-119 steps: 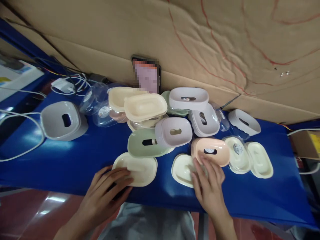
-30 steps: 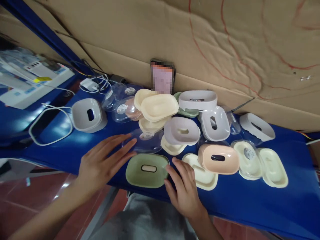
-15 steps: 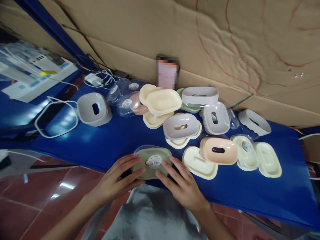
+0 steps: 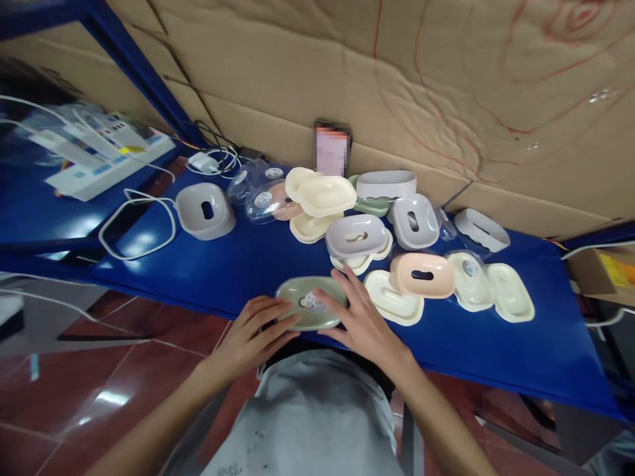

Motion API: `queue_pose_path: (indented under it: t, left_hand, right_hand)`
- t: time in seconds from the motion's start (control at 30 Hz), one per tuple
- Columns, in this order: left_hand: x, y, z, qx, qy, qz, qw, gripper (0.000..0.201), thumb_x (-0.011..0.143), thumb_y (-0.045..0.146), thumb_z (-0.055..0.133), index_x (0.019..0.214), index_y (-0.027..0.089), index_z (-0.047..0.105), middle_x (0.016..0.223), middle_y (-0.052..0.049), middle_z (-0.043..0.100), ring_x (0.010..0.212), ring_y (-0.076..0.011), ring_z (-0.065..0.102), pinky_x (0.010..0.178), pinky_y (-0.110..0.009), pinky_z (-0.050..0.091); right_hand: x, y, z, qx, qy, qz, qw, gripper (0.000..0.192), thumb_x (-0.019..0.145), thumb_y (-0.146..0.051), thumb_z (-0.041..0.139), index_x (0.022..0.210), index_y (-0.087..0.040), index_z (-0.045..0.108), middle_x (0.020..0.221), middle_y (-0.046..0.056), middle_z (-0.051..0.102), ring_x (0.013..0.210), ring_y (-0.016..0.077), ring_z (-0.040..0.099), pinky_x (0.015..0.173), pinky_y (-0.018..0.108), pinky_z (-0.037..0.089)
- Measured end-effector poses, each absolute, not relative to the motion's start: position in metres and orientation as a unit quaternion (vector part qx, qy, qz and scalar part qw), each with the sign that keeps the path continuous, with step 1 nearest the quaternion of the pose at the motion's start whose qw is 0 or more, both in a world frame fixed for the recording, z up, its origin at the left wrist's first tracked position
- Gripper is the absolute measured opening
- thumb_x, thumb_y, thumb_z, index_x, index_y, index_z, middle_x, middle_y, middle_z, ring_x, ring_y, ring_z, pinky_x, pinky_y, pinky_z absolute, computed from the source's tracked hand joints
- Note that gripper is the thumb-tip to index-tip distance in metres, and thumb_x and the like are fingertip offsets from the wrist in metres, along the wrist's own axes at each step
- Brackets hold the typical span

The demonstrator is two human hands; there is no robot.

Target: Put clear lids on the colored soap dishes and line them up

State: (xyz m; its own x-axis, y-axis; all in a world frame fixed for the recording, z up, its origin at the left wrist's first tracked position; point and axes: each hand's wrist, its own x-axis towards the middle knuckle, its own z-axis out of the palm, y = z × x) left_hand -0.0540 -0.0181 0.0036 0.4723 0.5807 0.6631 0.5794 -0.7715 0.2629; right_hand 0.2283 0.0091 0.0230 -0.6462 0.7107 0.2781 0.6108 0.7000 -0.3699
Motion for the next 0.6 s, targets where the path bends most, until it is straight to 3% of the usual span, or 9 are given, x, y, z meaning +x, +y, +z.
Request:
queue_pose_path:
  t: [0.07,0.13,0.27,0.4,0.5,0.6]
  left_hand:
    - [-0.051,-0.027,-0.001,0.849,0.344,0.402,0.007,0.030,0.095,0.011,0.077,0.123,0.019,0.070,0.123,-0.010,0.072,0.120,-0.0263,0.068,0.101,-0.045,0.061]
    - [-0.047,-0.039,-0.007,0.825,0.365,0.432,0.009,0.030,0.094,0.008,0.076,0.121,0.020,0.070,0.131,-0.011,0.066,0.125,-0.0266,0.067,0.102,-0.045,0.062]
    - [-0.032,-0.060,-0.013,0.793,0.376,0.478,0.027,0.038,0.090,0.001,0.076,0.123,0.019,0.069,0.142,-0.014,0.057,0.131,-0.0264,0.065,0.105,-0.041,0.063]
    - [-0.007,-0.060,-0.006,0.828,0.342,0.438,0.078,0.033,0.098,0.002,0.064,0.125,0.020,0.069,0.133,-0.012,0.064,0.126,-0.0237,0.066,0.104,-0.040,0.062]
    - [0.022,-0.043,0.007,0.866,0.323,0.372,0.087,0.032,0.103,0.011,0.061,0.133,0.021,0.068,0.139,-0.014,0.065,0.129,-0.0267,0.064,0.107,-0.045,0.060]
    - [0.058,-0.021,0.020,0.905,0.307,0.285,0.071,0.039,0.107,0.022,0.057,0.146,0.021,0.061,0.155,-0.015,0.058,0.141,-0.0312,0.058,0.116,-0.055,0.052]
  right_hand:
    - [0.227,0.008,0.028,-0.359,-0.904,0.127,0.196,0.079,0.096,-0.035,0.078,0.166,-0.027,0.041,0.174,0.018,0.033,0.161,0.0342,0.037,0.124,0.053,0.049]
    - [0.231,0.002,0.034,-0.354,-0.906,0.112,0.206,0.076,0.098,-0.035,0.075,0.166,-0.027,0.040,0.171,0.019,0.039,0.157,0.0321,0.044,0.122,0.050,0.051]
    - [0.277,-0.017,0.050,-0.427,-0.855,0.022,0.294,0.078,0.096,-0.039,0.079,0.165,-0.031,0.043,0.166,0.017,0.046,0.152,0.0357,0.049,0.120,0.054,0.053]
    - [0.393,-0.035,0.061,-0.603,-0.689,-0.170,0.363,0.084,0.088,-0.040,0.086,0.162,-0.028,0.049,0.160,0.018,0.052,0.147,0.0445,0.053,0.121,0.061,0.049]
    - [0.497,-0.039,0.053,-0.687,-0.575,-0.241,0.373,0.077,0.092,-0.044,0.082,0.160,-0.026,0.053,0.154,0.019,0.057,0.143,0.0475,0.055,0.120,0.061,0.047]
    - [0.571,-0.032,0.034,-0.732,-0.536,-0.236,0.349,0.076,0.094,-0.061,0.073,0.160,-0.032,0.052,0.153,0.019,0.055,0.144,0.0501,0.052,0.115,0.071,0.047]
